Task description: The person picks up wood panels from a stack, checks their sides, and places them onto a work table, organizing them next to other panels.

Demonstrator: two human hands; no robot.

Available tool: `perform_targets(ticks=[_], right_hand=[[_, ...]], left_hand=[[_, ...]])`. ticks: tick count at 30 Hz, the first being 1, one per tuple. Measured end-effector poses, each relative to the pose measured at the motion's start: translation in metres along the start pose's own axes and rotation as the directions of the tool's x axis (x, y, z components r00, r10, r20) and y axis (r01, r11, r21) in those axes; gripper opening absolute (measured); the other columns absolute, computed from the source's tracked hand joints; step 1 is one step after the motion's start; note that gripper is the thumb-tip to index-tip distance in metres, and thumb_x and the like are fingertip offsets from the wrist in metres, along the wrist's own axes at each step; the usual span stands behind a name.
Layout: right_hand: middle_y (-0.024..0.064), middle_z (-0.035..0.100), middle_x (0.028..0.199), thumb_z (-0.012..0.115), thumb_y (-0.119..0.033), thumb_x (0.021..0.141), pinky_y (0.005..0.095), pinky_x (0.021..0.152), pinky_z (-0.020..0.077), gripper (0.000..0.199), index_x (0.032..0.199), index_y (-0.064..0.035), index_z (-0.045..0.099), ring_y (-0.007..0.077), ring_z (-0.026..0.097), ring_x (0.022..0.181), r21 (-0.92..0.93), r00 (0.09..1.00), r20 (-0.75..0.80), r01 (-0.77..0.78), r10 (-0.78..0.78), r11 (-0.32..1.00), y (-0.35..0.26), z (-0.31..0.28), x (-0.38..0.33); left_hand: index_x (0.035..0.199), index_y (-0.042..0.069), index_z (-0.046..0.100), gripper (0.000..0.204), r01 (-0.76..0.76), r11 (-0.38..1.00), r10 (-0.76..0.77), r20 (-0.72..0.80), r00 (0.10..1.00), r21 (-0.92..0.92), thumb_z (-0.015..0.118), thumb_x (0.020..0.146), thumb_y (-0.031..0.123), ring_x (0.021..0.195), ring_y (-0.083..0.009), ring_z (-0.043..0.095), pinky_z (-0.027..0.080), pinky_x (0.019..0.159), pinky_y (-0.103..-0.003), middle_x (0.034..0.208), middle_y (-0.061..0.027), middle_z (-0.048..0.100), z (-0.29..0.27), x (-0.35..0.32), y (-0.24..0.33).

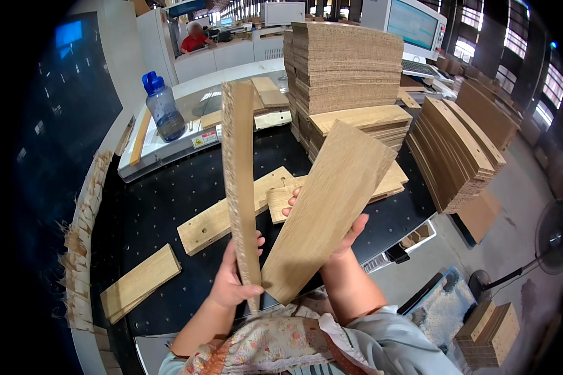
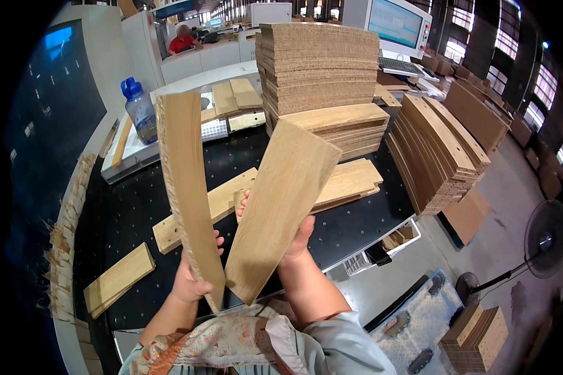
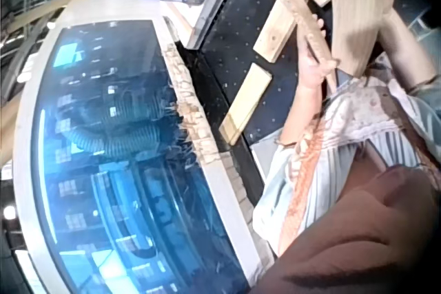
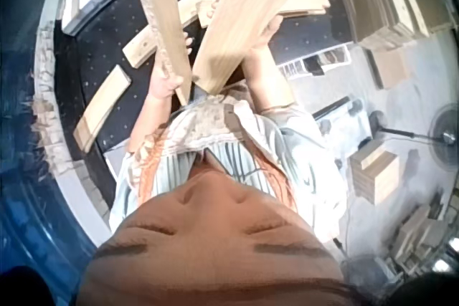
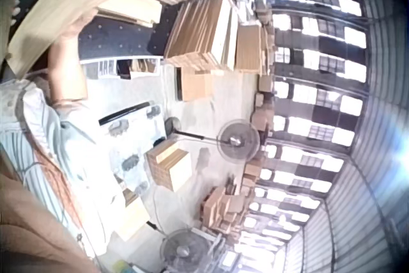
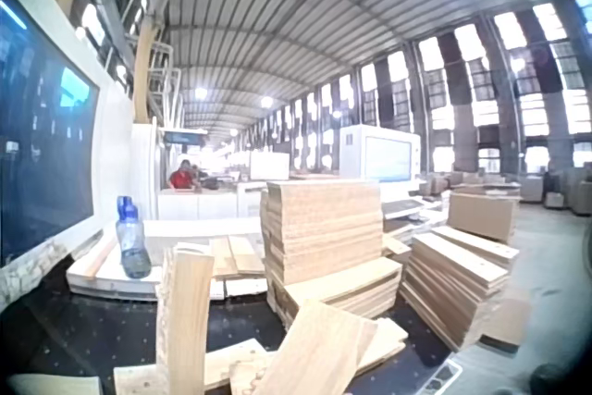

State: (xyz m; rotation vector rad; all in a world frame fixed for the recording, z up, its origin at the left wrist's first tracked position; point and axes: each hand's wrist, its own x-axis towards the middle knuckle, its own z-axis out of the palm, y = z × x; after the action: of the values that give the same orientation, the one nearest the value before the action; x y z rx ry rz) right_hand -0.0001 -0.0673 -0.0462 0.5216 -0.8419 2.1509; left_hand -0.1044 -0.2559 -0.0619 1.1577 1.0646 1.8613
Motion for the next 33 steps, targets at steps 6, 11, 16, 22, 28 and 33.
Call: perform_targets(ticks=[6, 11, 16, 22, 28, 33], right_hand=[[0.0137, 0.048, 0.124, 0.066, -0.063, 0.071, 0.0375, 0.095, 0.0418, 0.096, 0.135, -0.0003, 0.032, 0.023, 0.05, 0.112, -0.2, 0.997, -0.083, -0.014, -0.003, 0.98, 0.011, 0.027, -0.004], [0.0089, 0.044, 0.124, 0.07, -0.059, 0.071, 0.0321, 0.089, 0.042, 0.103, 0.142, -0.0051, 0.019, 0.0176, 0.048, 0.108, -0.27, 0.992, -0.13, -0.036, 0.0, 0.962, 0.018, 0.039, -0.014], [0.0151, 0.045, 0.126, 0.07, -0.065, 0.066, 0.0368, 0.092, 0.0428, 0.109, 0.139, -0.0002, 0.023, 0.0232, 0.048, 0.114, -0.334, 0.989, -0.144, -0.015, -0.035, 0.942, 0.019, 0.05, -0.013], [0.0216, 0.044, 0.129, 0.074, -0.066, 0.061, 0.0397, 0.095, 0.0417, 0.113, 0.137, 0.003, 0.027, 0.0291, 0.046, 0.119, -0.354, 0.994, -0.112, -0.027, -0.014, 0.935, 0.016, 0.056, -0.012], [0.0132, 0.039, 0.134, 0.077, -0.053, 0.067, 0.0359, 0.096, 0.0376, 0.107, 0.143, -0.0057, 0.019, 0.0204, 0.042, 0.119, -0.343, 0.999, 0.027, -0.029, 0.04, 0.939, 0.013, 0.047, -0.018], [0.0142, 0.041, 0.133, 0.08, -0.052, 0.062, 0.036, 0.096, 0.0384, 0.108, 0.141, -0.0032, 0.024, 0.0215, 0.044, 0.118, -0.348, 0.997, 0.002, -0.067, 0.073, 0.935, 0.011, 0.057, -0.018]], left_hand=[[0.145, 0.008, 0.017, 0.116, -0.087, 0.92, 0.097, -0.007, 0.995, 0.383, 0.088, 0.056, 0.031, 0.13, -0.03, 0.032, 0.026, 0.108, -0.04, 0.141, -0.0164, 0.027, 0.013, -0.008, -0.027], [0.146, 0.011, 0.01, 0.122, -0.222, 0.723, 0.173, 0.14, 0.975, 0.654, 0.088, 0.056, 0.036, 0.133, -0.0306, 0.025, 0.024, 0.108, -0.042, 0.141, -0.016, 0.021, 0.01, -0.009, -0.03], [0.146, 0.012, 0.011, 0.123, -0.183, 0.608, 0.105, 0.15, 0.983, 0.772, 0.089, 0.053, 0.034, 0.131, -0.0338, 0.027, 0.027, 0.107, -0.043, 0.14, -0.0197, 0.021, 0.013, -0.005, -0.017], [0.147, 0.015, 0.01, 0.124, -0.24, 0.561, 0.154, 0.185, 0.971, 0.792, 0.089, 0.051, 0.028, 0.129, -0.0377, 0.029, 0.032, 0.103, -0.046, 0.14, -0.0214, 0.021, 0.011, -0.012, -0.021], [0.147, 0.02, 0.01, 0.124, -0.253, 0.597, 0.154, 0.2, 0.968, 0.761, 0.089, 0.052, 0.024, 0.128, -0.0383, 0.031, 0.033, 0.103, -0.047, 0.14, -0.0212, 0.022, 0.01, -0.012, -0.022], [0.147, 0.021, 0.012, 0.122, -0.297, 0.608, 0.201, 0.219, 0.955, 0.736, 0.089, 0.052, 0.023, 0.126, -0.0394, 0.033, 0.038, 0.1, -0.047, 0.139, -0.0214, 0.023, 0.012, -0.01, -0.017]])
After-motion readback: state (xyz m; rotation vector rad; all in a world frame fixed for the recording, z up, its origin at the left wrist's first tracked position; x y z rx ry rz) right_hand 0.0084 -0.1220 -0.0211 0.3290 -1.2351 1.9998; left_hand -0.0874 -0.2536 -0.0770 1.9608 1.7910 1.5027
